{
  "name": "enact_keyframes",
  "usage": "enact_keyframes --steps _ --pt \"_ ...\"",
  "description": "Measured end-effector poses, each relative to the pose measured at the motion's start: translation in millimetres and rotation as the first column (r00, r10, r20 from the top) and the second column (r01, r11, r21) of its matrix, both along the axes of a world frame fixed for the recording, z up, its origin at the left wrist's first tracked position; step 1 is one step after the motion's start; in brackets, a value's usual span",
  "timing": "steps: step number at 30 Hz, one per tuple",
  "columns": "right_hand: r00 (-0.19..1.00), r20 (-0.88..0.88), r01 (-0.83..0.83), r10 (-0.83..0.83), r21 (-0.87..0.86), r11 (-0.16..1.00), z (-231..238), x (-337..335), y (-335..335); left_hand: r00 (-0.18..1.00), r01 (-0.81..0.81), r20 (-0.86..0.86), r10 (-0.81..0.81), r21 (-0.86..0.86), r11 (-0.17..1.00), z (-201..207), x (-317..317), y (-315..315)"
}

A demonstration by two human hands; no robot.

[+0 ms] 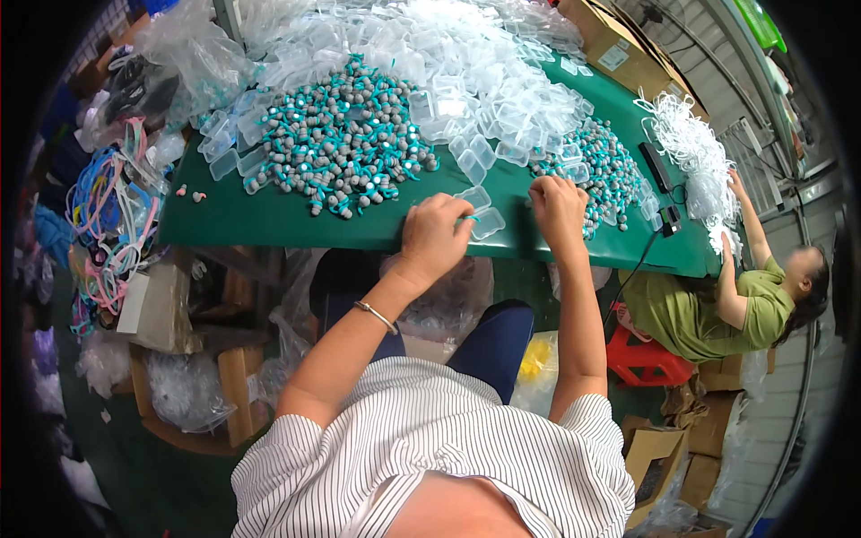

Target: The person assembles small plastic and metal components by hand, placing beads inside clear plastic cases.

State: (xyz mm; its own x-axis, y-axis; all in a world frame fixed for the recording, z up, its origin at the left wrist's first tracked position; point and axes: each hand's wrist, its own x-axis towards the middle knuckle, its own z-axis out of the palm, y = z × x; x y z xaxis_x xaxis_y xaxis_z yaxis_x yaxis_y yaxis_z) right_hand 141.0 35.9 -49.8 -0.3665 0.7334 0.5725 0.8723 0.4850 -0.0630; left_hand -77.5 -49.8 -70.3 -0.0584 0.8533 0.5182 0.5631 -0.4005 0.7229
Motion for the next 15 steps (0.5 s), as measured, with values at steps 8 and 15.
enact_keyframes --steps 8,15 --pt "0.977 -0.208 -0.047 0.048 0.009 0.999 0 23 7 0.999 -0.003 -0.052 0.004 0.031 1.000 -11 20 3" --pt "0.966 -0.160 -0.238 0.202 -0.250 0.939 3 10 -13 0.989 -0.015 -0.145 0.020 0.034 0.999 -14 20 3"
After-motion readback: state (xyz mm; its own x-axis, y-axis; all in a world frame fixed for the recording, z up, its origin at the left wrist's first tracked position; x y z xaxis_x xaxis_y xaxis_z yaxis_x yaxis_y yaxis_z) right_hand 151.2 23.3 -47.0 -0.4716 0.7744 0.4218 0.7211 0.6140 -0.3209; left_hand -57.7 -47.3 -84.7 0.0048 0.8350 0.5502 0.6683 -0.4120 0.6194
